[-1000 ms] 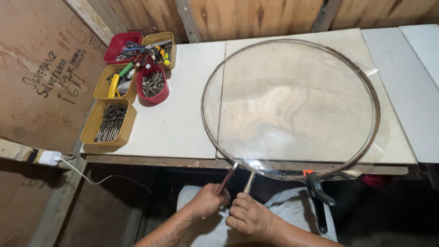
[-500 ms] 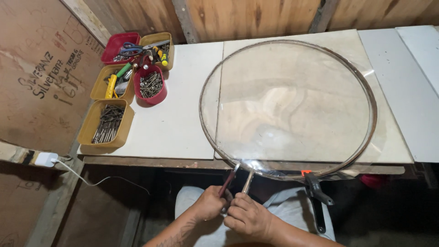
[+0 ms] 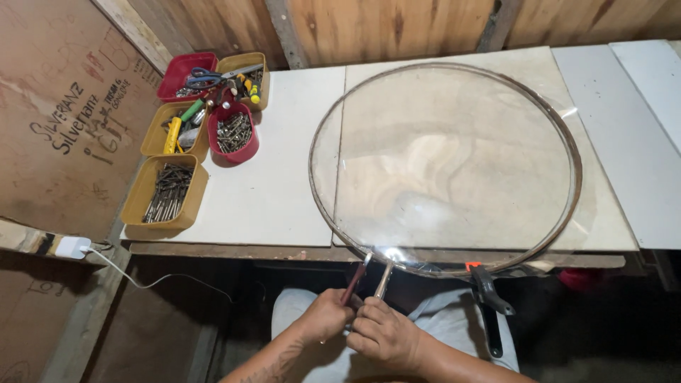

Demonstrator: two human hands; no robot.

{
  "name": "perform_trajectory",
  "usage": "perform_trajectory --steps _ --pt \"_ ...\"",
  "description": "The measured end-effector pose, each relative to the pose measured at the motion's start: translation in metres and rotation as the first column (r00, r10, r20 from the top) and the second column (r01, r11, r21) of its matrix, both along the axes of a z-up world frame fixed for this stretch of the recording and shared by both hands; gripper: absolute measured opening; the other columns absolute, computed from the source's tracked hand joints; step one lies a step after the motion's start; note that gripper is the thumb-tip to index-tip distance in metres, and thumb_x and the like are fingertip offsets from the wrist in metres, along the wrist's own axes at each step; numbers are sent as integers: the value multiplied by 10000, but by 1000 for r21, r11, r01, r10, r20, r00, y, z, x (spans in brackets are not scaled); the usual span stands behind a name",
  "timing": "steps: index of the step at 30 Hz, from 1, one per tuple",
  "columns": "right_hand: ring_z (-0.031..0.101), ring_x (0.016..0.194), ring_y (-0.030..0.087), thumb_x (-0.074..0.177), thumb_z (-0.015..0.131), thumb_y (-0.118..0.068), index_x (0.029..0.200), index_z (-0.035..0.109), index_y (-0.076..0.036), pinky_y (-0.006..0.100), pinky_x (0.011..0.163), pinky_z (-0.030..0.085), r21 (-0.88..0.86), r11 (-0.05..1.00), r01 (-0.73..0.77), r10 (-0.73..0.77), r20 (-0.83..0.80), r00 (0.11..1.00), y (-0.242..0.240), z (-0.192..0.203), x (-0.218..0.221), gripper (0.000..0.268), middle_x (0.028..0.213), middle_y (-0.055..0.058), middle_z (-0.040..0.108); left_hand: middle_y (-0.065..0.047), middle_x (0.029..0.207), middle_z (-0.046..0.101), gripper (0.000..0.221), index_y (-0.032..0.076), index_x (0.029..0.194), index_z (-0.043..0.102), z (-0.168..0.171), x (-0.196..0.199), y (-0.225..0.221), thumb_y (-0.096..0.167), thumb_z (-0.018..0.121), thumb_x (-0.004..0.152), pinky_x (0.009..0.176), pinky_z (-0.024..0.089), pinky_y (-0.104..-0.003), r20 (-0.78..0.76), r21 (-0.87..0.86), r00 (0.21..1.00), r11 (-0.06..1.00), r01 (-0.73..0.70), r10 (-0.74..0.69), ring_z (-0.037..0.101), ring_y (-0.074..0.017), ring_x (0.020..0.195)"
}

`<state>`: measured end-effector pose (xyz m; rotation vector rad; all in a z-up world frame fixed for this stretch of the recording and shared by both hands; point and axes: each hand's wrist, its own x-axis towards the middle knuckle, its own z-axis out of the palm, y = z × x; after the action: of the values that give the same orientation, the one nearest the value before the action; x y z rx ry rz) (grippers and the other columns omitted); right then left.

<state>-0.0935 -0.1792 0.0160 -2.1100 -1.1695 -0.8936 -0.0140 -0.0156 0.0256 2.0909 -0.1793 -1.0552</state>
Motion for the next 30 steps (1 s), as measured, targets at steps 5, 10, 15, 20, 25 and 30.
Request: perform_trajectory --steps 5,10,15,20,25,30 --pt "465 736 270 1039 412 28 920 561 -32 430 787 479 5 1000 6 -6 5 1000 2 -7 -3 200 795 105 465 50 810 751 213 170 829 755 -14 -10 -3 157 597 686 699 490 -267 9 24 1000 1000 -8 8 665 -80 798" --pt "475 716 263 1028 422 38 896 559 -38 409 747 472 20 1000 7 -7 36 999 2 -8 -1 204 775 98 459 38 817 760 222 156 838 751 -5 -9 -6 151 589 687 689 503 -280 7 59 1000 998 -5 4 685 -93 800" --pt "474 717 266 1003 422 67 919 562 -34 426 779 490 22 1000 4 -4 22 1000 2 -6 -1 191 774 102 467 39 822 767 270 197 884 783 5 -8 -10 169 594 694 724 514 -275 -9 118 1000 993 0 1 702 -110 809" --pt "447 699 261 1028 410 45 898 570 -37 421 799 477 19 1000 -10 10 3 1000 1 -4 0 222 773 93 455 69 655 611 134 157 676 626 -42 -8 1 67 527 692 588 447 -292 45 -52 998 998 -37 40 558 -79 655" --pt "538 782 295 1043 368 15 924 583 -35 446 829 480 7 1000 -7 7 8 1000 0 -8 2 250 808 118 502 101 622 472 342 212 606 455 -42 -6 -3 208 742 791 558 345 -289 20 -61 994 992 -106 108 419 -56 624" --pt "486 725 269 1045 411 15 906 579 -51 427 805 478 8 1000 15 -15 8 1000 1 -9 -1 228 774 93 466 74 654 553 127 190 649 556 -21 -8 -4 212 601 765 578 387 -322 45 92 999 996 22 -27 497 -82 661"
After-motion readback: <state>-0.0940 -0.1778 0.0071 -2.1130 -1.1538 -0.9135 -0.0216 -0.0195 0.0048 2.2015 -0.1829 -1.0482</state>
